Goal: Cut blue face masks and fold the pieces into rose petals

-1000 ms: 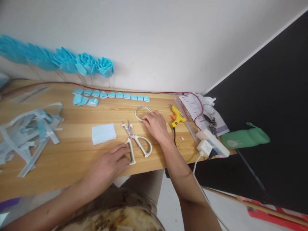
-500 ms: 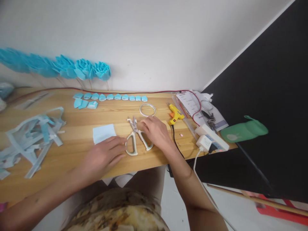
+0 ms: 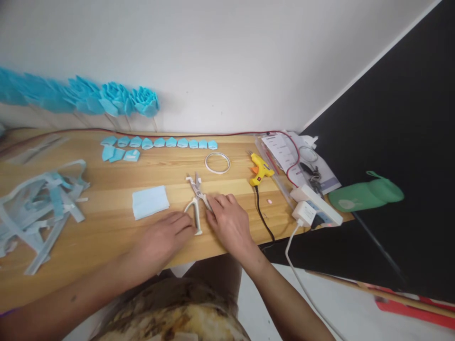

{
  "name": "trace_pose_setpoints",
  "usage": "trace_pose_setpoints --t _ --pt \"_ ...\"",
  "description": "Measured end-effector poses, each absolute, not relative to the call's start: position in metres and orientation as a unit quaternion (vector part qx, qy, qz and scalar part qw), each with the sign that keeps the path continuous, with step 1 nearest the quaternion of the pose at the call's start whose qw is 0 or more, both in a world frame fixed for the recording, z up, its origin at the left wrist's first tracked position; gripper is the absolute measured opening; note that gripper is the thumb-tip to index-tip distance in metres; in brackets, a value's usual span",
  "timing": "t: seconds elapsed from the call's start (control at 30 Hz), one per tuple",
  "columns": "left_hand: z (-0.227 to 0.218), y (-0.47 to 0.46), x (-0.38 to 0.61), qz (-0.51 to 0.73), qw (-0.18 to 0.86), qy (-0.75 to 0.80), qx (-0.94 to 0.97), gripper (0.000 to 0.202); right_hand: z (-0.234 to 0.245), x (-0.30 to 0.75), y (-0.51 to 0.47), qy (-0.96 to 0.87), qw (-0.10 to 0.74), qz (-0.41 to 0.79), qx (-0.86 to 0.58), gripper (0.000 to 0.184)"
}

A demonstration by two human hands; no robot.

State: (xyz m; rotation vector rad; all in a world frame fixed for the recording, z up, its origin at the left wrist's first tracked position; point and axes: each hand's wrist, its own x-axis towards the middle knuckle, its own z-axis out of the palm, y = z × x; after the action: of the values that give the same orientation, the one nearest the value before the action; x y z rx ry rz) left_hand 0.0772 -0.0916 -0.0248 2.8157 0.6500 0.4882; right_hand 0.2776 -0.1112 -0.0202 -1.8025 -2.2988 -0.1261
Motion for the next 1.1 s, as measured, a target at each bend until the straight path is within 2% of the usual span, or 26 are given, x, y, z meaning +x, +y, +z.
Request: trace_pose_setpoints --t 0.27,0.47,0.53,0.63,0.7,0.77,0.87,0.93,1.0,1.1 --pt "-0.019 -0.088 0.070 0.184 0.143 0.213 0.949 0.026 -0.015 0.297 -0.091 -0.818 0.093 -0.051 -0.565 0.034" --pt "-0.019 -0.087 0.055 0.282 0.159 0.217 0.921 0.015 -0.012 0.300 -0.087 -0.800 0.119 -0.041 -0.587 0.032" --pt "-0.008 -0.081 0.039 0.315 0.172 0.251 0.899 0.018 -0.004 0.296 -0.086 -0.792 0.149 -0.045 -0.591 0.030" --pt "0.014 -0.065 0.015 0.342 0.208 0.402 0.823 0.021 0.014 0.277 -0.080 -0.808 0.204 -0.021 -0.552 0.023" --pt "0.027 -0.050 0.007 0.359 0.273 0.466 0.761 0.019 0.026 0.253 -0.071 -0.848 0.184 0.012 -0.496 0.020" --pt "0.032 -0.033 0.008 0.388 0.350 0.490 0.698 0.020 0.033 0.226 -0.061 -0.896 0.117 0.022 -0.428 0.018" --pt "0.025 -0.013 0.014 0.435 0.455 0.464 0.623 0.023 0.032 0.193 -0.047 -0.931 0.017 0.021 -0.363 0.014" --pt "0.014 -0.006 0.017 0.449 0.499 0.458 0.583 0.022 0.026 0.183 -0.039 -0.934 -0.018 0.025 -0.357 0.013" --pt "0.003 -0.004 0.018 0.445 0.529 0.458 0.559 0.021 0.019 0.181 -0.034 -0.929 -0.022 0.044 -0.368 0.013" --pt "-0.010 -0.006 0.016 0.403 0.560 0.453 0.564 0.021 0.009 0.188 -0.030 -0.920 0.018 0.095 -0.379 0.017"
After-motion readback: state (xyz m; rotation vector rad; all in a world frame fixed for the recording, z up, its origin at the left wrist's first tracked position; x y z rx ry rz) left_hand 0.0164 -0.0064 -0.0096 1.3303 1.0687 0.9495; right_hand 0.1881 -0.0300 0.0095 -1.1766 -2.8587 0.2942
